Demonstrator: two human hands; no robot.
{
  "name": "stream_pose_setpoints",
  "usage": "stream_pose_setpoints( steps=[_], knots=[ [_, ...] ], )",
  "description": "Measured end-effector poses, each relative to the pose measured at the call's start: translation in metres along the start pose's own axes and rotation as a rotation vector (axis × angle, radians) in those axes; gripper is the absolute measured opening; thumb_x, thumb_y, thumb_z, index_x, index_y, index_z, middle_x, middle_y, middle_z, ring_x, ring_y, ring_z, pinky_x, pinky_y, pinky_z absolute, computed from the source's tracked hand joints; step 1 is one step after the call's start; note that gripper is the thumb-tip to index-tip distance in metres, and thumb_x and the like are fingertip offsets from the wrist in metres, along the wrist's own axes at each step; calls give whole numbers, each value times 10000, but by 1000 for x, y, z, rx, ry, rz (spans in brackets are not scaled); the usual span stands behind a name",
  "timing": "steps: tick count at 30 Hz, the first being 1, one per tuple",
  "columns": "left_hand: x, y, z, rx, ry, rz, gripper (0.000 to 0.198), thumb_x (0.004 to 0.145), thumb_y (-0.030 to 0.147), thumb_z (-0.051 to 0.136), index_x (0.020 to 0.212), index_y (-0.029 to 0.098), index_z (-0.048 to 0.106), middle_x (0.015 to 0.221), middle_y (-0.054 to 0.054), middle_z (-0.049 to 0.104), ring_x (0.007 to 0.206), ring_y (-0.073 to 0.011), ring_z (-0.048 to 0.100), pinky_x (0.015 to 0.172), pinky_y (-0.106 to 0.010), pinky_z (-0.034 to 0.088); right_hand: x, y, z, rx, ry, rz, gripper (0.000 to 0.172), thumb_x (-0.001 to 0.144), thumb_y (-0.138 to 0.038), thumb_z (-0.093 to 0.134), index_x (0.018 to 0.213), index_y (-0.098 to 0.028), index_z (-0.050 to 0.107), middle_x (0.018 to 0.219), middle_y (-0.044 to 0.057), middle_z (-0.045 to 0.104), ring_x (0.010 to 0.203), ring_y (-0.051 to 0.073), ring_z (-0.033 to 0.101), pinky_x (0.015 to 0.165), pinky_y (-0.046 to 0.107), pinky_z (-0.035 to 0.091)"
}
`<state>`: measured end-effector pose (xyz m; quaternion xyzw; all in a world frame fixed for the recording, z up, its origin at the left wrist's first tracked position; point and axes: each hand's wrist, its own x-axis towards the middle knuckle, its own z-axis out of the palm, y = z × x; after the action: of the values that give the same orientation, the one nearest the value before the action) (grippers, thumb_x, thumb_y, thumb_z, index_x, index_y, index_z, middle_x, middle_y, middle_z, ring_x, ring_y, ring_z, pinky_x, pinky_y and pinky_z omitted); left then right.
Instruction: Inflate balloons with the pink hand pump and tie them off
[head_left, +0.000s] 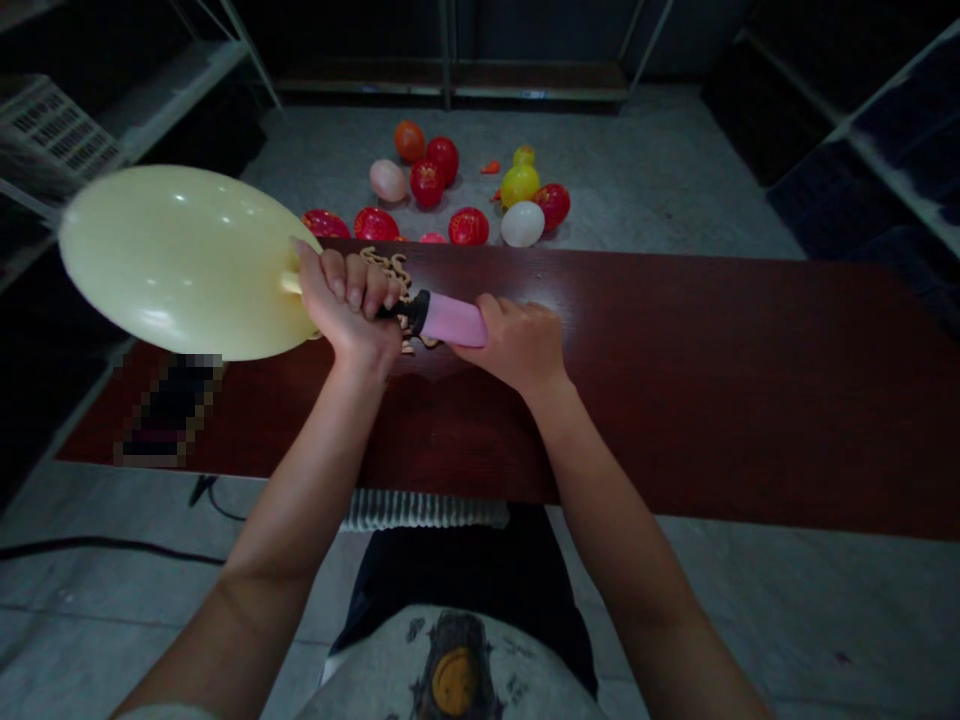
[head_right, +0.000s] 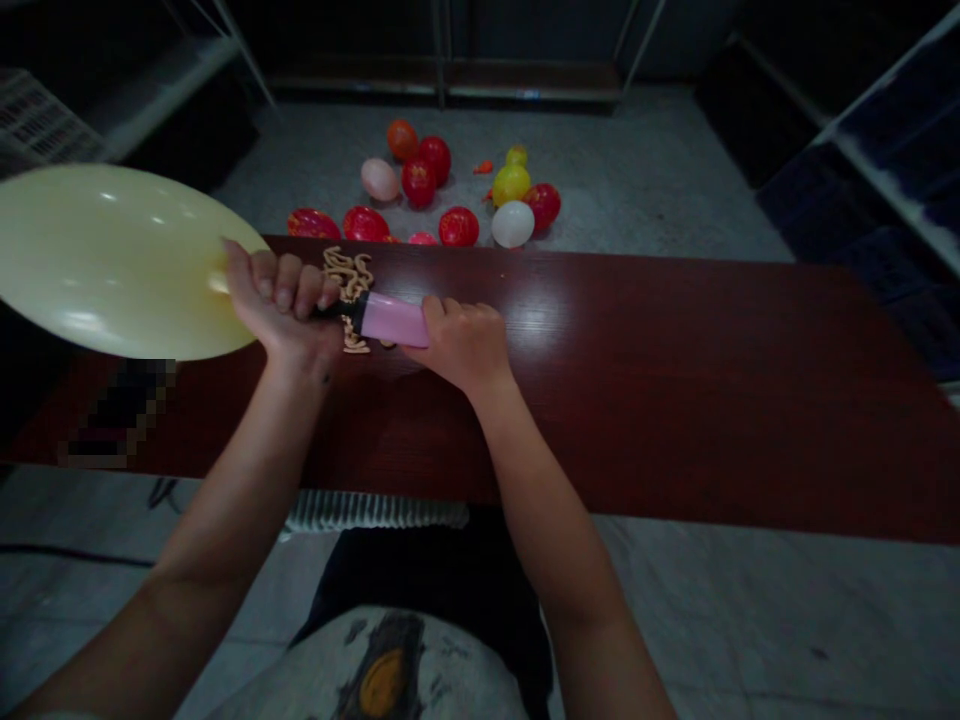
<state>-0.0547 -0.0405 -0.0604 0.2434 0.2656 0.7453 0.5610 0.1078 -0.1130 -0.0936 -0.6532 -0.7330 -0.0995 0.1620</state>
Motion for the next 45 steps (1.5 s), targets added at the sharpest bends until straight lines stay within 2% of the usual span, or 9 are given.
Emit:
stream_pose_setpoints(
  steps=[3, 6, 15, 20, 24, 33, 38, 41, 45],
  knots=[
    [5, 2, -6, 45, -53, 41, 705, 965, 760, 439, 568, 206, 258, 485, 46, 205, 366, -96, 254, 410, -280, 266, 2, -1, 3, 31, 17, -7, 544, 869, -673, 562, 1015, -157, 652, 925, 132, 754, 810, 250, 657, 681, 323, 305],
    [5, 6, -7, 60, -101, 79, 705, 1005, 728, 383, 561, 206, 218, 487, 51, 177, 364, -83, 210, 428, -276, 245, 4, -2, 7, 58, 39, -18, 554, 878, -678, 553, 1035, -156, 655, 938, 124, 754, 822, 242, 651, 688, 323, 307],
    [4, 19, -1, -33, -92, 130, 688, 1062, 670, 246, 582, 190, 136, 482, 55, 118, 353, -68, 188, 444, -277, 193, 7, -1, 12, 33, 133, -58, 565, 872, -688, 554, 1044, -164, 678, 913, 96, 749, 804, 233, 641, 699, 331, 321],
    [15, 26, -8, -16, 33, 139, 708, 1009, 741, 341, 609, 200, 123, 474, 64, 104, 371, -75, 151, 419, -270, 182, 6, 10, 11, -45, 141, -43, 578, 861, -714, 555, 1018, -174, 688, 879, 92, 738, 781, 235, 627, 697, 341, 323],
    [23, 34, -18, 6, 72, 160, 734, 966, 767, 427, 610, 201, 124, 497, 69, 109, 381, -74, 113, 399, -273, 191, 4, 26, 8, -128, 167, -43, 584, 865, -718, 547, 1043, -179, 684, 899, 95, 728, 804, 244, 625, 722, 351, 333],
    [45, 45, -48, 121, 121, 136, 696, 936, 771, 457, 585, 207, 249, 503, 46, 165, 397, -108, 274, 409, -272, 256, 3, 54, 5, -200, 199, 36, 439, 904, -574, 549, 1067, -185, 669, 960, 108, 708, 911, 284, 605, 823, 394, 360],
    [36, 43, -40, 162, 112, 242, 685, 968, 755, 395, 611, 202, 206, 540, 34, 163, 421, -119, 321, 438, -277, 267, 2, 52, 6, -152, 180, 67, 419, 895, -561, 578, 1069, -186, 648, 993, 120, 694, 931, 296, 590, 804, 385, 365],
    [28, 42, -31, 145, 124, 316, 695, 986, 748, 367, 647, 190, 129, 552, 40, 108, 404, -100, 220, 430, -274, 224, 1, 47, 6, -124, 133, 73, 413, 887, -550, 603, 1073, -182, 634, 1031, 131, 691, 949, 303, 586, 811, 389, 365],
    [20, 38, -24, 148, 22, 342, 669, 1036, 700, 302, 669, 181, 95, 557, 41, 72, 398, -87, 164, 441, -270, 198, 2, 39, 4, -87, 118, 71, 417, 870, -543, 637, 1077, -181, 627, 1023, 131, 690, 966, 312, 587, 823, 395, 361]
  ],
)
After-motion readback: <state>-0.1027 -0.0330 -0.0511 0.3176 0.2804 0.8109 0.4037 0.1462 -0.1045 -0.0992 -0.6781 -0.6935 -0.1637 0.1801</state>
